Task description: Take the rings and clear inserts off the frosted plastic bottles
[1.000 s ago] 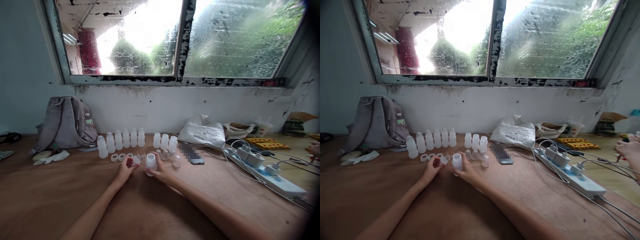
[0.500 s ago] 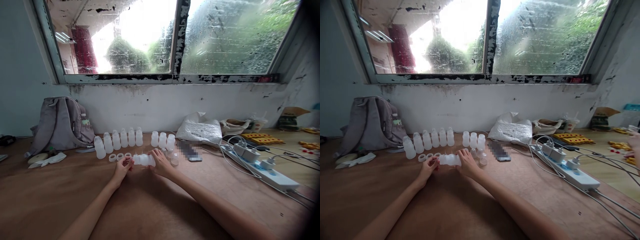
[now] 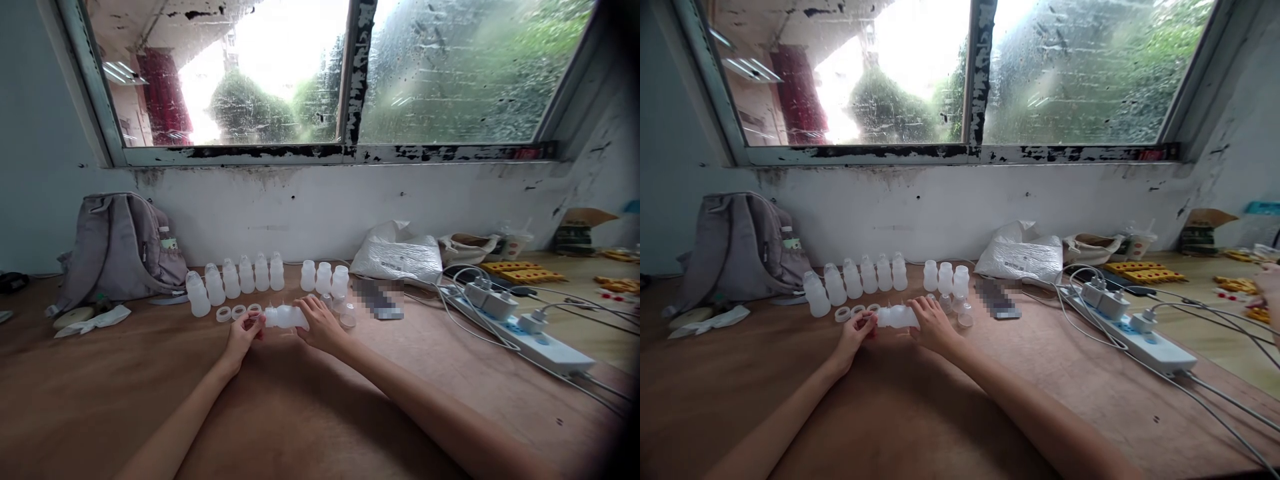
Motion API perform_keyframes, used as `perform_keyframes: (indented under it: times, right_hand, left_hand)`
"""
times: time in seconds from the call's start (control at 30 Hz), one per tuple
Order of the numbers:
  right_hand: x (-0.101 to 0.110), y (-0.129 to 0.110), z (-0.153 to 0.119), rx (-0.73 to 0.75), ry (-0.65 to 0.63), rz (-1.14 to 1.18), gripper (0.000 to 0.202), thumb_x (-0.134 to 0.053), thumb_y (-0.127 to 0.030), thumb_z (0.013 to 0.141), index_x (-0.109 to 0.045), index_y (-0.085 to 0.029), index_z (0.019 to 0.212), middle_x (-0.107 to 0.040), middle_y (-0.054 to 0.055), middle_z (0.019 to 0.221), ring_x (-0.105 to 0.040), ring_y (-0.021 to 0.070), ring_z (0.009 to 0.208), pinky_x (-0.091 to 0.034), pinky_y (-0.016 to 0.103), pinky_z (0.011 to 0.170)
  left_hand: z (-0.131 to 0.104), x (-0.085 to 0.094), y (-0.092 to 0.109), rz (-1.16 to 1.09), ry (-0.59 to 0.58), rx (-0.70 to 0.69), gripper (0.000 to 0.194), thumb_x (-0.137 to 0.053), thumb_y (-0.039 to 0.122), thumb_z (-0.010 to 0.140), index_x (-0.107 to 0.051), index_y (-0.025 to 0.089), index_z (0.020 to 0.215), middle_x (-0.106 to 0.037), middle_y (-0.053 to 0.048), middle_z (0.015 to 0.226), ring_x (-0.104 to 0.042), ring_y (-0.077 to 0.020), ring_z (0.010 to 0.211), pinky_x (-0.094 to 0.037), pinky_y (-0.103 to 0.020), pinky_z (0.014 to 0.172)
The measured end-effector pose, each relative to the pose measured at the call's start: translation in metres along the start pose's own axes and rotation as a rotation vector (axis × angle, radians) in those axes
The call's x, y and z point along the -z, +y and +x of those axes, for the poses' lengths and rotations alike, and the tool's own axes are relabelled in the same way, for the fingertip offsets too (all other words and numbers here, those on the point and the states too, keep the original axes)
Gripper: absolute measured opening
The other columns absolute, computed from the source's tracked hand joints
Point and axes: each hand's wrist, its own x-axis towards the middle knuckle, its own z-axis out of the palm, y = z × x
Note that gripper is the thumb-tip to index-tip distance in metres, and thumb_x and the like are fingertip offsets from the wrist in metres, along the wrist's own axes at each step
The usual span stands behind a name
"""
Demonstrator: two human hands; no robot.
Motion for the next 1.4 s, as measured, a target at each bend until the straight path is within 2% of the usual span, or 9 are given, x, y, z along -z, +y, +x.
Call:
perform_keyframes:
  times: [0.3, 0.7, 0.8, 0.97, 1.17, 1.27, 1.4]
  right_hand:
    - [-0.0009, -0.0005, -0.0007, 0.022, 0.028, 0.001, 0.044, -0.054, -0.014, 0.065, -0.045, -0.017, 0.107, -0.048, 0.010, 0.103, -0.040, 0.0247, 0.093, -0.033, 0.036, 0.081]
    - [-0.0027, -0.0046, -0.0033, 0.062, 0.062, 0.040, 0.040, -0.055, -0.016, 0.067, -0.045, -0.016, 0.106, -0.047, 0.010, 0.103, -0.039, 0.0248, 0.094, -0.034, 0.036, 0.080]
    - [-0.0026, -0.0052, -0.0037, 0.070, 0.060, 0.040, 0.042, -0.056, -0.015, 0.066, -0.045, -0.015, 0.106, -0.047, 0.010, 0.103, -0.039, 0.0247, 0.093, -0.034, 0.036, 0.080]
    - [-0.0039, -0.0025, -0.0035, 0.052, 0.047, 0.033, 0.042, -0.057, -0.018, 0.067, -0.045, -0.016, 0.107, -0.047, 0.010, 0.102, -0.040, 0.0246, 0.093, -0.035, 0.036, 0.080]
    - [-0.0066, 0.0016, -0.0033, 0.021, 0.029, 0.034, 0.043, -0.057, -0.018, 0.067, -0.045, -0.016, 0.108, -0.048, 0.009, 0.102, -0.040, 0.0244, 0.093, -0.035, 0.036, 0.080]
    - [-0.0074, 0.0031, -0.0035, 0.009, 0.030, 0.046, 0.043, -0.057, -0.018, 0.067, -0.044, -0.017, 0.108, -0.048, 0.009, 0.102, -0.040, 0.0244, 0.093, -0.035, 0.036, 0.080]
    - [-0.0075, 0.0023, -0.0046, 0.011, 0.018, 0.041, 0.041, -0.056, -0.017, 0.067, -0.045, -0.017, 0.107, -0.048, 0.009, 0.100, -0.040, 0.0241, 0.093, -0.034, 0.037, 0.081]
  left_hand:
    - [-0.0019, 0.0003, 0.0014, -0.022, -0.035, 0.024, 0.034, -0.061, 0.046, 0.064, -0.053, 0.014, 0.073, -0.050, 0.003, 0.062, -0.049, -0.0079, 0.050, -0.044, -0.021, 0.050]
    - [-0.0034, -0.0004, 0.0007, -0.003, -0.083, 0.136, 0.042, -0.049, 0.056, 0.070, -0.045, 0.016, 0.060, -0.042, 0.006, 0.046, -0.040, -0.0058, 0.036, -0.034, -0.017, 0.038]
    - [-0.0026, 0.0001, -0.0021, 0.006, -0.075, 0.118, 0.042, -0.048, 0.056, 0.071, -0.044, 0.016, 0.058, -0.039, 0.007, 0.044, -0.037, -0.0054, 0.034, -0.030, -0.017, 0.036]
    - [-0.0036, -0.0010, -0.0011, -0.012, -0.042, 0.057, 0.036, -0.056, 0.051, 0.066, -0.051, 0.016, 0.070, -0.046, 0.005, 0.055, -0.040, -0.0053, 0.039, -0.032, -0.017, 0.037]
    - [-0.0043, -0.0004, 0.0035, -0.067, -0.059, 0.038, 0.033, -0.063, 0.040, 0.063, -0.056, 0.015, 0.083, -0.051, 0.003, 0.062, -0.047, -0.0082, 0.051, -0.039, -0.020, 0.047]
    - [-0.0029, 0.0010, 0.0028, -0.067, -0.071, 0.027, 0.031, -0.064, 0.030, 0.061, -0.058, 0.017, 0.089, -0.056, -0.001, 0.079, -0.052, -0.0103, 0.061, -0.042, -0.021, 0.052]
    - [-0.0011, 0.0024, -0.0014, -0.084, -0.056, -0.003, 0.039, -0.061, 0.014, 0.057, -0.058, 0.018, 0.095, -0.055, -0.005, 0.099, -0.054, -0.0154, 0.081, -0.045, -0.022, 0.063]
